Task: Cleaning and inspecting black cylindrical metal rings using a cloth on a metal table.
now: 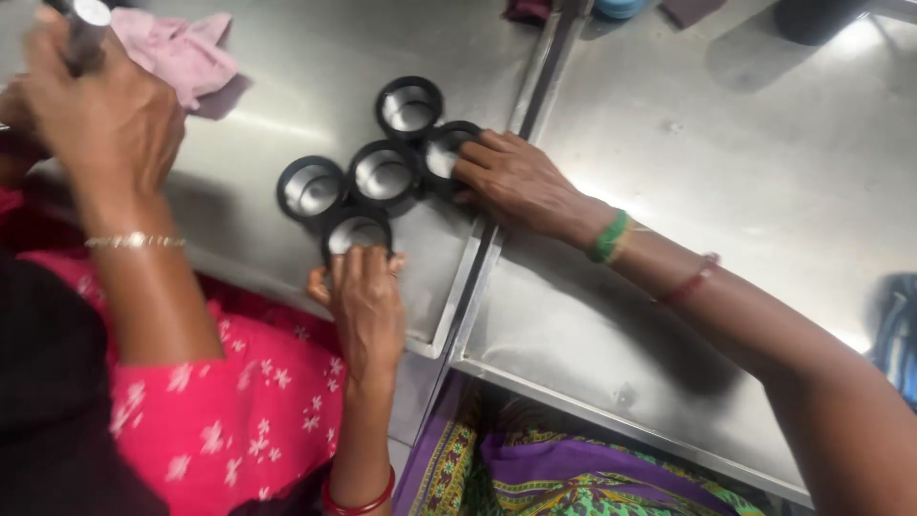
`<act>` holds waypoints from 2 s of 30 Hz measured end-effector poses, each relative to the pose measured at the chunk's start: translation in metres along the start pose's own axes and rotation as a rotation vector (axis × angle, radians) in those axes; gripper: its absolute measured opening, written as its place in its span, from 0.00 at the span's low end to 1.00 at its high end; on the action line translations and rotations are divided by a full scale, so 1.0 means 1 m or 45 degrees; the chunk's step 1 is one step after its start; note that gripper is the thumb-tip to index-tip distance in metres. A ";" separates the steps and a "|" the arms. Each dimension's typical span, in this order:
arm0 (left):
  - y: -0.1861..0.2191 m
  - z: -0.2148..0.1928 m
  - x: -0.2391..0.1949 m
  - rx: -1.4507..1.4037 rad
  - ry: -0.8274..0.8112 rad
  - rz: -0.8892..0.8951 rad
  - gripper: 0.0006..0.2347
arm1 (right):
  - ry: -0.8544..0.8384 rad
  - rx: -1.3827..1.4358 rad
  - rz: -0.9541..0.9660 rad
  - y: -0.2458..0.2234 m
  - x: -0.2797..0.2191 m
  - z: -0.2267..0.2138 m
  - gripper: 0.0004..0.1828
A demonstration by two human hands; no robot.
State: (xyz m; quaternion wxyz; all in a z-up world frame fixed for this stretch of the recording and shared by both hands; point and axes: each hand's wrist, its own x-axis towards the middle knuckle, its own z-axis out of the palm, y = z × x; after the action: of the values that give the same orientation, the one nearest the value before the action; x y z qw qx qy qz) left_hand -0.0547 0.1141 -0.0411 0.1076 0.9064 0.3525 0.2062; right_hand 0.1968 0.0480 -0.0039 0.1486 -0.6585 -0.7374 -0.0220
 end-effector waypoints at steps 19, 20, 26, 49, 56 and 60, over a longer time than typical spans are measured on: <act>-0.029 0.095 0.019 -0.220 0.085 0.381 0.13 | 0.880 0.655 0.404 0.023 -0.500 -0.230 0.11; -0.020 0.100 0.020 -0.217 0.044 0.417 0.13 | 0.975 0.709 0.458 0.041 -0.550 -0.218 0.11; 0.012 0.086 0.017 -0.110 -0.201 0.562 0.13 | 1.542 1.124 0.701 0.096 -0.848 -0.147 0.20; 0.288 -0.001 -0.005 -0.529 -0.056 0.993 0.08 | 0.322 -1.012 1.605 0.130 -0.690 -0.241 0.26; 0.321 0.033 0.005 -0.657 -0.288 1.233 0.11 | -0.322 -1.611 1.618 0.144 -0.723 -0.233 0.23; 0.318 0.080 0.002 -0.472 -0.417 1.363 0.11 | 0.156 -1.094 1.779 0.134 -0.694 -0.248 0.24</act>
State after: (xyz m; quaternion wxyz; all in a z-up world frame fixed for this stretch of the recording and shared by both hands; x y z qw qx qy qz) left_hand 0.1716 -0.1204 -0.0040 0.1981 0.9443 -0.2174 0.1474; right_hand 0.4362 -0.6608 0.0383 -0.0969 -0.9628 -0.0755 -0.2406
